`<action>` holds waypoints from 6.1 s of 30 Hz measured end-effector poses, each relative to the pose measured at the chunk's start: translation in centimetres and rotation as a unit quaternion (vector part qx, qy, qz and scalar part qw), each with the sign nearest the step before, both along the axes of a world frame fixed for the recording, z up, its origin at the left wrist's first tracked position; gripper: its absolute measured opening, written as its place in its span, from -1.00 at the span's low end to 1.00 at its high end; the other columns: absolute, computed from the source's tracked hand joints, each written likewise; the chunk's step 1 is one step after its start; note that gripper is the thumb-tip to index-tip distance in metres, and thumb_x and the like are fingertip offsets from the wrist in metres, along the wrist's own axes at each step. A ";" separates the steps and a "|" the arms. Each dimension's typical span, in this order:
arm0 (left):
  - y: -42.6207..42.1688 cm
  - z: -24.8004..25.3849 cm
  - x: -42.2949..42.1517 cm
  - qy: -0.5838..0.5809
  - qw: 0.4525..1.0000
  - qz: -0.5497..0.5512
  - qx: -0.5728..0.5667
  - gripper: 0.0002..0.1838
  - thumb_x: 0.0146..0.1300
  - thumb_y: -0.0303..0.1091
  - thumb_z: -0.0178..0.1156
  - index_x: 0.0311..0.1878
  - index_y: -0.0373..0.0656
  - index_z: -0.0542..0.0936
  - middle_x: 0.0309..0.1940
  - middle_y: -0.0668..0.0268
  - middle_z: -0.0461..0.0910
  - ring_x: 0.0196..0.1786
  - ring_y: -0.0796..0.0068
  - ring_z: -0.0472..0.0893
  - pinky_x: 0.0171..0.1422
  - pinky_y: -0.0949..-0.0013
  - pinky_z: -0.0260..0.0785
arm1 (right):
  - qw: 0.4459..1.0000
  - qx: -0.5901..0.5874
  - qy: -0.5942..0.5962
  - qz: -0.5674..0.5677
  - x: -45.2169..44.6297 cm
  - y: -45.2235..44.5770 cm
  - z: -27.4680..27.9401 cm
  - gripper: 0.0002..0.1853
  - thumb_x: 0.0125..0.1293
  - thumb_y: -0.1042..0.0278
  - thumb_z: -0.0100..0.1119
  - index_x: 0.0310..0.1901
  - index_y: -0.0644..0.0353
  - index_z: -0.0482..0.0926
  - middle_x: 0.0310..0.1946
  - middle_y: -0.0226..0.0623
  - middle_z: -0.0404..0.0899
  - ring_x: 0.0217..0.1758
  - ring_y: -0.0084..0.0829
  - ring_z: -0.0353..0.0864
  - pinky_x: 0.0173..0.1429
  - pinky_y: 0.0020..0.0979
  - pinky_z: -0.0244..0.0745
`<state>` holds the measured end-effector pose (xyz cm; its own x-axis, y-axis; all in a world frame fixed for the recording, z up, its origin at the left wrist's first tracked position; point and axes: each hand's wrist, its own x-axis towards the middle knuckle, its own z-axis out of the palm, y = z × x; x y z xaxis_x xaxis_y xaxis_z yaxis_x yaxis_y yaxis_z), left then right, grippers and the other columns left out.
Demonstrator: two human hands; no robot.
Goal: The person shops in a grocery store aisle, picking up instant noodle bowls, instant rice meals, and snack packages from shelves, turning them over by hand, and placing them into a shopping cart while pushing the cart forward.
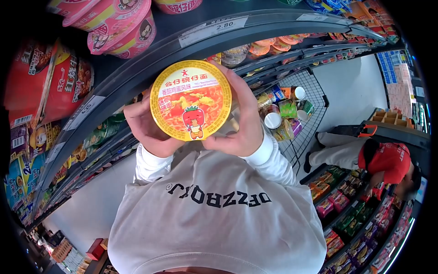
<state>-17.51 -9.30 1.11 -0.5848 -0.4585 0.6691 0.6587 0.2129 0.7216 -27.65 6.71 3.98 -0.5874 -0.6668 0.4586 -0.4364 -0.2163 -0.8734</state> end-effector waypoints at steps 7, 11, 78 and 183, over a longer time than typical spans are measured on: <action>1.0 0.4 -0.7 -0.086 0.993 0.001 -0.084 0.01 -0.11 -0.32 0.61 0.43 -0.25 0.28 0.27 -0.08 0.40 0.27 0.05 0.48 0.37 0.13 0.32 | 0.995 -0.040 -0.090 -0.006 0.2 0.6 0.3 -0.30 0.33 0.13 0.18 0.35 0.37 0.17 0.42 0.17 0.15 0.46 -0.16 0.28 0.48 -0.18 0.21; 2.7 0.3 -1.7 -0.150 0.984 0.035 -0.086 -0.06 -0.09 -0.41 0.57 0.41 -0.27 0.33 0.14 0.03 0.41 0.11 0.13 0.52 0.22 0.23 0.40 | 0.974 -0.033 -0.223 -0.030 0.3 1.7 0.9 -0.43 0.43 0.14 0.03 0.30 0.37 0.21 0.35 0.01 0.29 0.32 -0.38 0.41 0.37 -0.35 0.32; 26.6 -19.4 -17.6 -0.329 0.833 -0.085 -0.437 -0.65 -0.12 -0.19 0.43 -0.24 -0.03 0.57 -0.05 0.33 0.59 0.21 0.24 0.49 0.55 0.05 0.07 | 0.908 0.353 0.007 -0.227 -7.6 27.8 -21.4 -0.57 0.40 0.22 0.03 0.21 0.24 0.43 -0.03 0.13 0.59 -0.03 0.18 0.60 0.04 0.02 0.54; 13.2 7.8 -23.6 0.061 0.994 -0.029 -0.089 -0.16 -0.06 -0.40 0.61 0.11 -0.17 0.14 0.29 -0.36 0.32 0.32 -0.01 0.48 0.37 0.05 0.32 | 0.969 -0.232 0.079 0.037 -21.9 12.4 8.0 0.19 -0.12 0.22 0.65 0.44 0.44 0.01 0.37 0.08 0.28 0.42 -0.16 0.38 0.46 -0.15 0.29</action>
<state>-41.15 3.88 8.94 -0.5160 -0.2950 0.8042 0.7537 0.2897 0.5899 -49.51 19.06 11.96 -0.4429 -0.4054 0.7997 -0.5250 -0.6057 -0.5979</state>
